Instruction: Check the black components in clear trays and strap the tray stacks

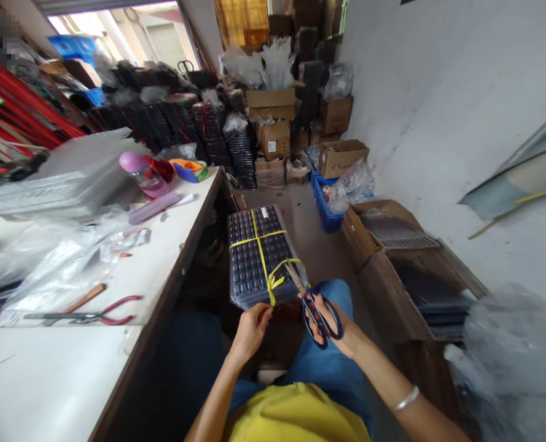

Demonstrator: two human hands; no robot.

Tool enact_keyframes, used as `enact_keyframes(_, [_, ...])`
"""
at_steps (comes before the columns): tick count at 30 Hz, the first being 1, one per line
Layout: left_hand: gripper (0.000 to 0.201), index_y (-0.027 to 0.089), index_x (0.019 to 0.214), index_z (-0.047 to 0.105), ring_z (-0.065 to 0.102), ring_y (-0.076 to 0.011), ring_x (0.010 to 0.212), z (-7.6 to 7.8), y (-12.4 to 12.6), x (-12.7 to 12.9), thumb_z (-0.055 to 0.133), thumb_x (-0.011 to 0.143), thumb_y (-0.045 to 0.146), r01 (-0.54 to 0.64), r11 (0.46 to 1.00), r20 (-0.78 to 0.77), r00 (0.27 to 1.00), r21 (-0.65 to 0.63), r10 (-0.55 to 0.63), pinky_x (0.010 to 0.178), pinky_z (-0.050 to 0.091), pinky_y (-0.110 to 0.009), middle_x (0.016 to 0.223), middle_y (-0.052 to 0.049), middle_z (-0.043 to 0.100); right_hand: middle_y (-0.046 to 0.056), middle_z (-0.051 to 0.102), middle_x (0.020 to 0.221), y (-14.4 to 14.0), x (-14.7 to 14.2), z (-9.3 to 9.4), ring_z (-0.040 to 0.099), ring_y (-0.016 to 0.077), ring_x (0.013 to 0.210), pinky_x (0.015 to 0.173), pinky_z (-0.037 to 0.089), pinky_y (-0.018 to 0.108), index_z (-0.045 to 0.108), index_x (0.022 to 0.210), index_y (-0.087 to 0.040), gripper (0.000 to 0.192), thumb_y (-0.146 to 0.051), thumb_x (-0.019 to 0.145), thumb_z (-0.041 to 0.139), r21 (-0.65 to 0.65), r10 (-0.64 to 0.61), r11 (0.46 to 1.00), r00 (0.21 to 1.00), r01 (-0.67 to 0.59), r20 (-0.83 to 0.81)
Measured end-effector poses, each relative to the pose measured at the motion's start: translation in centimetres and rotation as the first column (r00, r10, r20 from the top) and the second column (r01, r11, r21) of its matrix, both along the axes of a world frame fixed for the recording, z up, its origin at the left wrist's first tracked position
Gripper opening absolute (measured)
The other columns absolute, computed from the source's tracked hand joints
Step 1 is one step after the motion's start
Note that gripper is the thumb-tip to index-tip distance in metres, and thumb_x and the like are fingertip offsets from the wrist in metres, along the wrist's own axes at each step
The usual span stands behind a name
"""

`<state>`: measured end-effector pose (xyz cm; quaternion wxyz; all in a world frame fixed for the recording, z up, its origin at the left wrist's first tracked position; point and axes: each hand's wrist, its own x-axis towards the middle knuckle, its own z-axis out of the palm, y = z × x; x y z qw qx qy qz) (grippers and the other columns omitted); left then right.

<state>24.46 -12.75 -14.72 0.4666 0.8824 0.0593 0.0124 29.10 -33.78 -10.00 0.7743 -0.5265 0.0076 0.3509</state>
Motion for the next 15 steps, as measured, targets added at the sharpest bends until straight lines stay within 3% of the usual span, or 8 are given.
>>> enact_keyframes(9, [0.027, 0.014, 0.088, 0.063, 0.057, -0.0171, 0.078, -0.1, -0.8, -0.1, 0.038, 0.091, 0.025, -0.064, 0.998, 0.025, 0.998, -0.006, 0.064, 0.073, 0.041, -0.028, 0.085, -0.007, 0.062, -0.010, 0.041, 0.046, 3.0, 1.0, -1.1, 0.031, 0.0036, 0.030, 0.027, 0.027, 0.015, 0.051, 0.084, -0.018, 0.041, -0.057, 0.074, 0.063, -0.226, -0.072, 0.969, 0.988, 0.102, 0.134])
enact_keyframes(12, [0.026, 0.013, 0.088, 0.064, 0.057, -0.0183, 0.078, -0.7, -1.1, -0.3, 0.040, 0.090, 0.023, -0.067, 0.998, -0.027, 0.997, -0.018, 0.066, 0.073, 0.042, -0.031, 0.085, -0.009, 0.063, -0.011, 0.038, 0.042, 3.4, 0.3, -0.2, 0.030, 0.0049, 0.028, 0.026, 0.026, 0.016, 0.051, 0.086, -0.019, 0.042, -0.058, 0.075, 0.061, -0.290, -0.073, 0.948, 0.976, 0.132, 0.207])
enact_keyframes(15, [0.019, 0.013, 0.083, 0.065, 0.059, -0.0185, 0.077, -1.6, -1.9, -0.9, 0.048, 0.086, 0.021, -0.039, 0.998, -0.094, 0.995, -0.051, 0.034, 0.073, 0.043, -0.032, 0.083, -0.008, 0.064, -0.008, 0.046, 0.049, 5.1, -0.4, 1.9, 0.039, 0.0077, 0.032, 0.028, 0.031, 0.019, 0.053, 0.103, -0.019, 0.046, -0.057, 0.078, 0.056, -0.407, -0.027, 0.881, 0.885, 0.241, 0.465])
